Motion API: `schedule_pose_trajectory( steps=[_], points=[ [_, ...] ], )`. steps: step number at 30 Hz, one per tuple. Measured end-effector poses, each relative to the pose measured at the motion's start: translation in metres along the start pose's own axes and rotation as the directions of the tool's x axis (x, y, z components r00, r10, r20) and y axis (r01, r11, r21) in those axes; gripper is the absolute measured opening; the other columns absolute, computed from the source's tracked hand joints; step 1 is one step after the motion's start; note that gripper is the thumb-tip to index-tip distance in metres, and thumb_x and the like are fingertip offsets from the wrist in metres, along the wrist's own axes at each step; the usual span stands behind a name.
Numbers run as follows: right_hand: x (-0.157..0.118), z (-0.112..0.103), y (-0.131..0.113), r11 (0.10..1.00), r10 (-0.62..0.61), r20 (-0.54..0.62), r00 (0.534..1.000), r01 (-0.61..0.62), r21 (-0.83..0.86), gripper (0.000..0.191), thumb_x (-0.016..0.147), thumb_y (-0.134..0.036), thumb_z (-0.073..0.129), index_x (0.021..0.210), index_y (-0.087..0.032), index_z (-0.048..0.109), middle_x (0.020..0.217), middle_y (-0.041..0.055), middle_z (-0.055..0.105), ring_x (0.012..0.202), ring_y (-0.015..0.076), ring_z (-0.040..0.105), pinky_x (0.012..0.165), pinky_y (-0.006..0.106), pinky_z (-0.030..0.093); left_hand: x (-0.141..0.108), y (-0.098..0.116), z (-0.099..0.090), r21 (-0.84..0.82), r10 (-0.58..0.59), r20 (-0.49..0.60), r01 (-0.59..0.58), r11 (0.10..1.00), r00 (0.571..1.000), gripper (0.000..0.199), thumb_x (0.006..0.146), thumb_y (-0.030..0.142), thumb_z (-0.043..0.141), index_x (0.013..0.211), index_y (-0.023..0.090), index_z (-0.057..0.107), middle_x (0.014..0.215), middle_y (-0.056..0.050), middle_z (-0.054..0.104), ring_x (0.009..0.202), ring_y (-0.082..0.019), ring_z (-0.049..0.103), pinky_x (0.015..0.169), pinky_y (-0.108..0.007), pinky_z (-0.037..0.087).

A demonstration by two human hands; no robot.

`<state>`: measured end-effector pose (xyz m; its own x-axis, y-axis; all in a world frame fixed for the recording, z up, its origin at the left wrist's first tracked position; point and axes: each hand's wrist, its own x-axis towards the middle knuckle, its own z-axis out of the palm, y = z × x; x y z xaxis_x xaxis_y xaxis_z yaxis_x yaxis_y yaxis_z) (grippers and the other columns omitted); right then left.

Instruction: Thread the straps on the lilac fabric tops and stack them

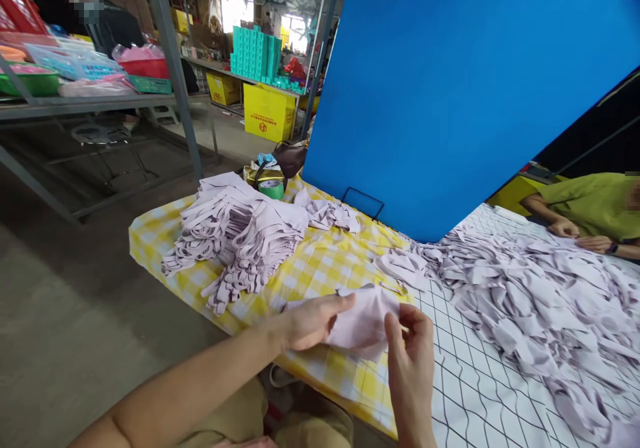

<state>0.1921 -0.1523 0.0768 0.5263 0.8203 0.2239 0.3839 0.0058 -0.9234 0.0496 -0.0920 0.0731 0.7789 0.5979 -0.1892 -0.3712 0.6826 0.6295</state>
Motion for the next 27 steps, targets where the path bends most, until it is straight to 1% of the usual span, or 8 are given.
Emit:
schedule_pose_trajectory(
  steps=[4,8,11,15,18,21,24,27],
  points=[
    [-0.035,0.0,0.018,0.934,-0.256,0.021,0.967,0.253,-0.252,0.043,0.078,-0.045,0.053,0.111,-0.019,0.046,0.111,0.012,0.048,0.103,0.0277,0.046,0.082,0.04,0.038,0.006,-0.029,0.018,0.083,-0.05,0.129,0.04,0.996,0.99,0.049,0.079,0.057,0.051,0.099,0.013,0.063,0.094,-0.008,0.062,0.093,-0.018,0.057,0.09,-0.03,0.039],
    [-0.051,-0.014,0.05,0.881,-0.231,0.015,0.973,0.216,-0.422,0.031,0.082,-0.036,0.045,0.107,-0.019,0.052,0.121,0.0159,0.044,0.111,0.0322,0.04,0.084,0.044,0.035,0.002,-0.045,0.026,0.436,-0.05,0.243,-0.063,0.898,0.969,0.04,0.086,0.047,0.041,0.103,0.016,0.062,0.096,-0.008,0.061,0.099,-0.021,0.054,0.092,-0.034,0.039],
    [-0.042,-0.032,0.072,0.853,-0.195,0.005,0.981,0.172,-0.492,0.022,0.081,-0.034,0.043,0.086,-0.021,0.061,0.103,0.0133,0.055,0.096,0.0307,0.048,0.081,0.045,0.035,-0.004,-0.053,0.02,0.817,0.098,0.206,-0.226,0.531,0.974,0.029,0.084,0.026,0.046,0.11,0.02,0.059,0.106,-0.007,0.06,0.101,-0.022,0.054,0.093,-0.034,0.039],
    [-0.024,-0.051,0.085,0.862,-0.019,-0.037,0.999,-0.002,-0.506,0.022,0.074,-0.039,0.05,0.068,-0.023,0.064,0.075,0.0088,0.058,0.072,0.0262,0.053,0.062,0.037,0.04,0.001,-0.06,-0.001,0.985,0.283,-0.161,0.173,-0.02,0.945,0.052,0.077,0.012,0.052,0.128,0.019,0.042,0.128,-0.014,0.044,0.11,-0.029,0.05,0.091,-0.041,0.043],
    [-0.013,-0.06,0.088,0.865,0.222,0.041,0.974,-0.177,-0.47,0.023,0.071,-0.043,0.051,0.07,-0.025,0.066,0.064,0.0054,0.06,0.058,0.0234,0.055,0.052,0.032,0.038,0.01,-0.059,-0.017,0.895,0.343,-0.29,0.38,-0.232,0.893,0.06,0.075,0.017,0.058,0.132,0.015,0.036,0.133,-0.018,0.036,0.112,-0.033,0.046,0.084,-0.042,0.047],
    [-0.006,-0.061,0.09,0.854,0.266,-0.016,0.964,-0.244,-0.459,0.023,0.067,-0.042,0.052,0.071,-0.025,0.068,0.068,0.0062,0.062,0.057,0.0238,0.056,0.051,0.033,0.039,0.018,-0.057,-0.024,0.844,0.378,-0.318,0.441,-0.304,0.869,0.046,0.078,0.021,0.056,0.122,0.011,0.046,0.123,-0.017,0.045,0.103,-0.032,0.052,0.076,-0.04,0.05],
    [-0.003,-0.049,0.09,0.877,0.228,-0.044,0.973,-0.225,-0.425,0.021,0.065,-0.036,0.05,0.067,-0.023,0.066,0.077,0.0087,0.061,0.063,0.0241,0.057,0.057,0.034,0.041,0.026,-0.06,-0.024,0.853,0.362,-0.271,0.397,-0.339,0.892,0.027,0.081,0.012,0.044,0.106,0.014,0.056,0.107,-0.014,0.053,0.093,-0.027,0.056,0.071,-0.036,0.049],
    [-0.007,-0.03,0.083,0.956,0.186,0.062,0.981,-0.166,-0.241,0.017,0.066,-0.032,0.05,0.06,-0.022,0.061,0.07,0.0058,0.059,0.063,0.0215,0.055,0.06,0.033,0.042,0.034,-0.068,-0.019,0.931,0.343,-0.196,0.284,-0.229,0.919,0.028,0.083,0.009,0.037,0.099,0.015,0.058,0.104,-0.012,0.054,0.094,-0.025,0.056,0.076,-0.035,0.047]
  ],
)
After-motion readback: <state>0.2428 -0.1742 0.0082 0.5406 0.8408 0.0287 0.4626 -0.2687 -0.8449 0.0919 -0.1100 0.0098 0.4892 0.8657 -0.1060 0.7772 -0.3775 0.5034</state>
